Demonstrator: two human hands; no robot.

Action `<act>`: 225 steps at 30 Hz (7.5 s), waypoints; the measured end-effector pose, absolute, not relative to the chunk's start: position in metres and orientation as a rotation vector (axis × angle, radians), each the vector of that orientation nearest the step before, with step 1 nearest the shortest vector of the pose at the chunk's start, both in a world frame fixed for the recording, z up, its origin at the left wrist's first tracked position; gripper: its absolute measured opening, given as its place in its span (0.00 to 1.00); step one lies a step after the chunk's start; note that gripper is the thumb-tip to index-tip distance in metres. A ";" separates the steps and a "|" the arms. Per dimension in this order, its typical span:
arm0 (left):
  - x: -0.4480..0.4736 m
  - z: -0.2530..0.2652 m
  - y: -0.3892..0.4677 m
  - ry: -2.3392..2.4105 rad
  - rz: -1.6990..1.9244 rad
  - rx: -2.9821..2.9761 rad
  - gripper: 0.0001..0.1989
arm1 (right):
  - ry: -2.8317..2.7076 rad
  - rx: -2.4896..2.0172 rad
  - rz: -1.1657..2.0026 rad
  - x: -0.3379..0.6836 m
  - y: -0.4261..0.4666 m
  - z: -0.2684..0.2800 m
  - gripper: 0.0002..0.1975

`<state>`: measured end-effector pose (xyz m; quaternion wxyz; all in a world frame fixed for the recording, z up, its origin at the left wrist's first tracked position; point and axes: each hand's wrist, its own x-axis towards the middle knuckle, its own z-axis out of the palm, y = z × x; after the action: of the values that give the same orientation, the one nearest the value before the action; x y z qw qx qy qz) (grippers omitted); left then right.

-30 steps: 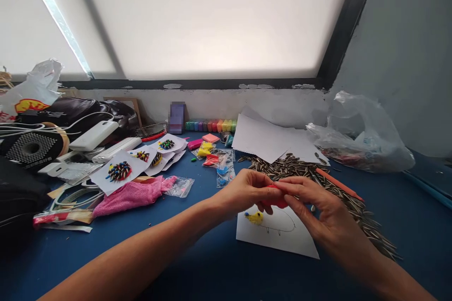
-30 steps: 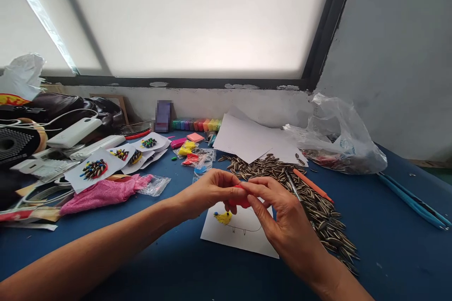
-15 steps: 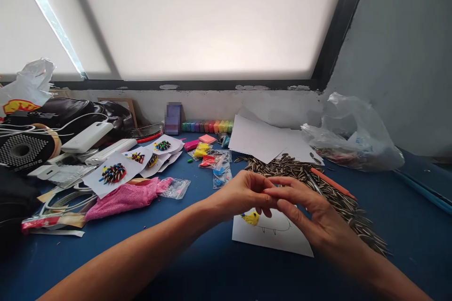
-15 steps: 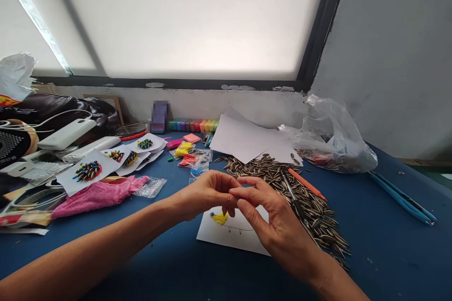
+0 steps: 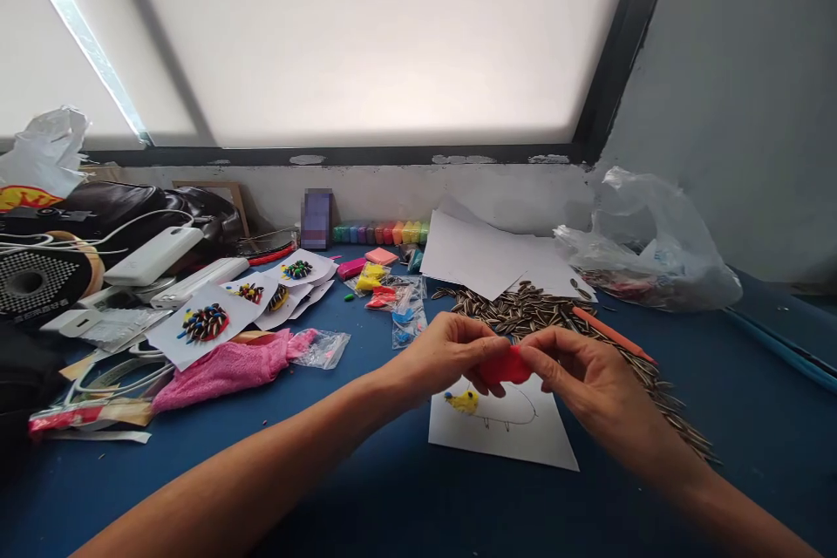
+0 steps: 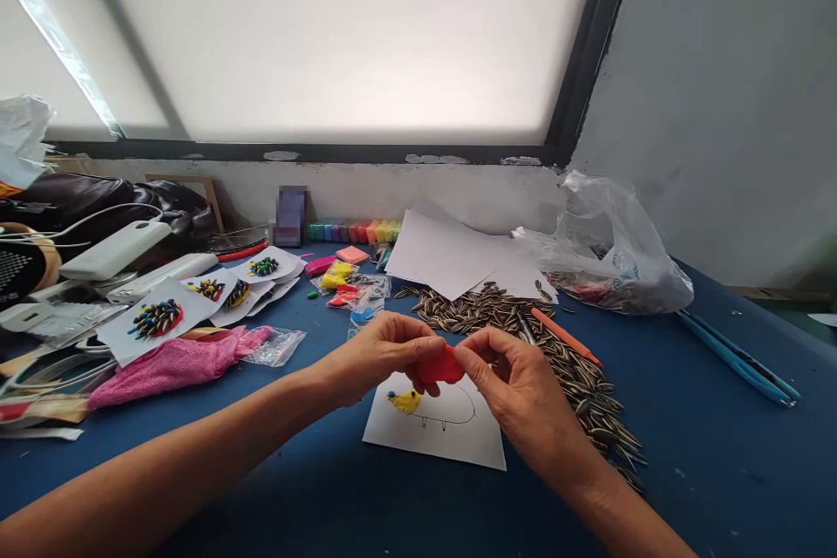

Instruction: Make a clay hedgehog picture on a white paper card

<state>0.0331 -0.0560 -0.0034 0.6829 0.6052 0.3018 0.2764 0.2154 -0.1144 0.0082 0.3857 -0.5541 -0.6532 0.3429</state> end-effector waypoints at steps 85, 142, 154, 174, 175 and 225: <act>0.028 0.001 -0.052 0.714 0.720 1.348 0.15 | -1.633 -1.465 1.045 0.214 -0.114 0.017 0.21; 0.026 -0.010 -0.047 0.759 0.653 1.463 0.19 | -1.527 -1.535 1.099 0.210 -0.113 0.017 0.21; 0.028 -0.006 -0.050 0.774 0.625 1.472 0.19 | -1.531 -1.503 1.147 0.216 -0.111 0.012 0.22; -0.004 0.007 -0.023 0.688 0.236 2.232 0.29 | -1.773 -1.561 1.218 0.217 -0.110 0.007 0.22; -0.005 0.008 -0.024 0.686 0.174 2.288 0.31 | -1.799 -1.572 1.203 0.218 -0.110 0.006 0.22; -0.001 -0.008 -0.030 0.582 0.083 2.577 0.34 | -2.476 -1.039 -0.330 0.222 -0.130 -0.040 0.17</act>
<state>-0.0006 -0.0296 -0.0078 0.2468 0.9448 0.2134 0.0306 0.2216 -0.1303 -0.0400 0.2164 -0.3748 -0.8936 -0.1190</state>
